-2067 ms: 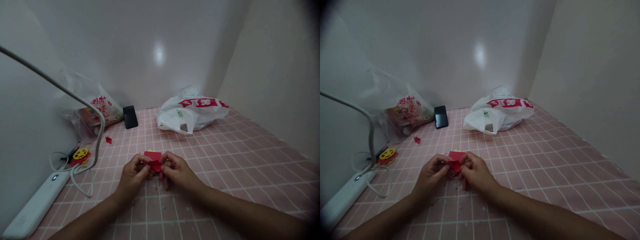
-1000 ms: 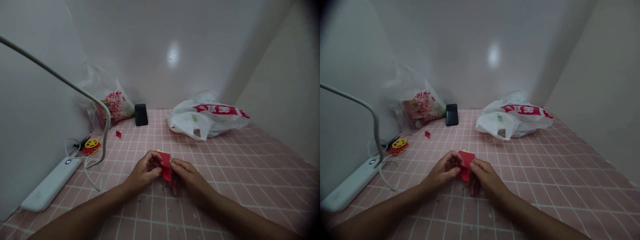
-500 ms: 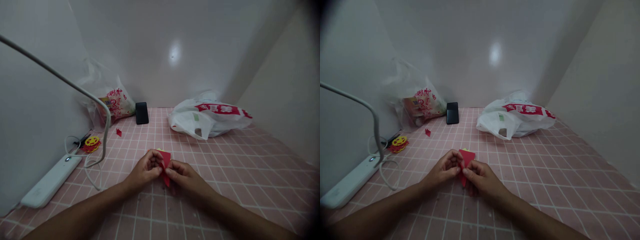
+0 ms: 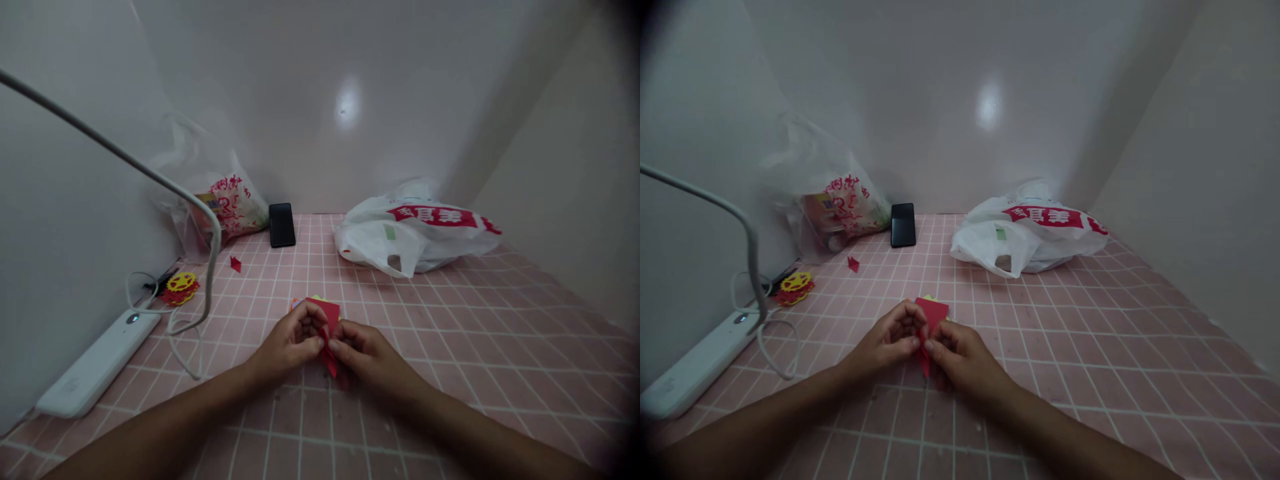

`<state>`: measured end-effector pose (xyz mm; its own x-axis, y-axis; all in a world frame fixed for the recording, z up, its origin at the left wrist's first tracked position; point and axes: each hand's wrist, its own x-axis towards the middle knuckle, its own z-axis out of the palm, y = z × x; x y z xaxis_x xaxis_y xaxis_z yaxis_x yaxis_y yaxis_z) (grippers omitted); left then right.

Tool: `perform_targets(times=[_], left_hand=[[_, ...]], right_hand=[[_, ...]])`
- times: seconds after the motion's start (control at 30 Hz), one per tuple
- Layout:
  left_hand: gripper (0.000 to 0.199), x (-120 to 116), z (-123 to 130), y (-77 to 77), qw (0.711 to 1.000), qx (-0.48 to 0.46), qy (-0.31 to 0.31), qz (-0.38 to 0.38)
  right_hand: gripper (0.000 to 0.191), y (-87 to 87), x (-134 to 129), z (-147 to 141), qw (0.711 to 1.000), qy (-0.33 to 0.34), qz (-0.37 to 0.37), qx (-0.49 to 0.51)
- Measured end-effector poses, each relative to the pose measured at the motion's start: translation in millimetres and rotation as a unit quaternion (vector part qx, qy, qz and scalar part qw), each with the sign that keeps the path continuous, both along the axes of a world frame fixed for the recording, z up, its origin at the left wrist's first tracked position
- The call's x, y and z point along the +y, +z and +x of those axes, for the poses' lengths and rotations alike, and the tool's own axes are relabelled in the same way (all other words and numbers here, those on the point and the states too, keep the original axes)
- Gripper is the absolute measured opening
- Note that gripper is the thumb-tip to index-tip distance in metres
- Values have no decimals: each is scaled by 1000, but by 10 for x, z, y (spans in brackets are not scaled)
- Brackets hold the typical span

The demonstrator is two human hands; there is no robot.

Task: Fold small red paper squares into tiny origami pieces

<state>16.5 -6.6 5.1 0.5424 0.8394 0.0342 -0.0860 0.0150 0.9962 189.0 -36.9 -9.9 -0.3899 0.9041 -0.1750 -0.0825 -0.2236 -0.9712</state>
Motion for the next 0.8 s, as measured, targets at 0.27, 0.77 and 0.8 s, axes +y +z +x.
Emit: perform_targets(times=[0.27,0.77,0.8], left_hand=[[24,10,-1,-14,1000,-3,-27,9],[28,22,22,-66,998,20,-35,-57],[28,23,17,-72,997,8,-36,-68]], right_hand=[[24,-1,8,25,998,-15,51,-46],[11,9,16,31,992,-42,99,-69],[13,6,20,21,995,-46,74,-47]])
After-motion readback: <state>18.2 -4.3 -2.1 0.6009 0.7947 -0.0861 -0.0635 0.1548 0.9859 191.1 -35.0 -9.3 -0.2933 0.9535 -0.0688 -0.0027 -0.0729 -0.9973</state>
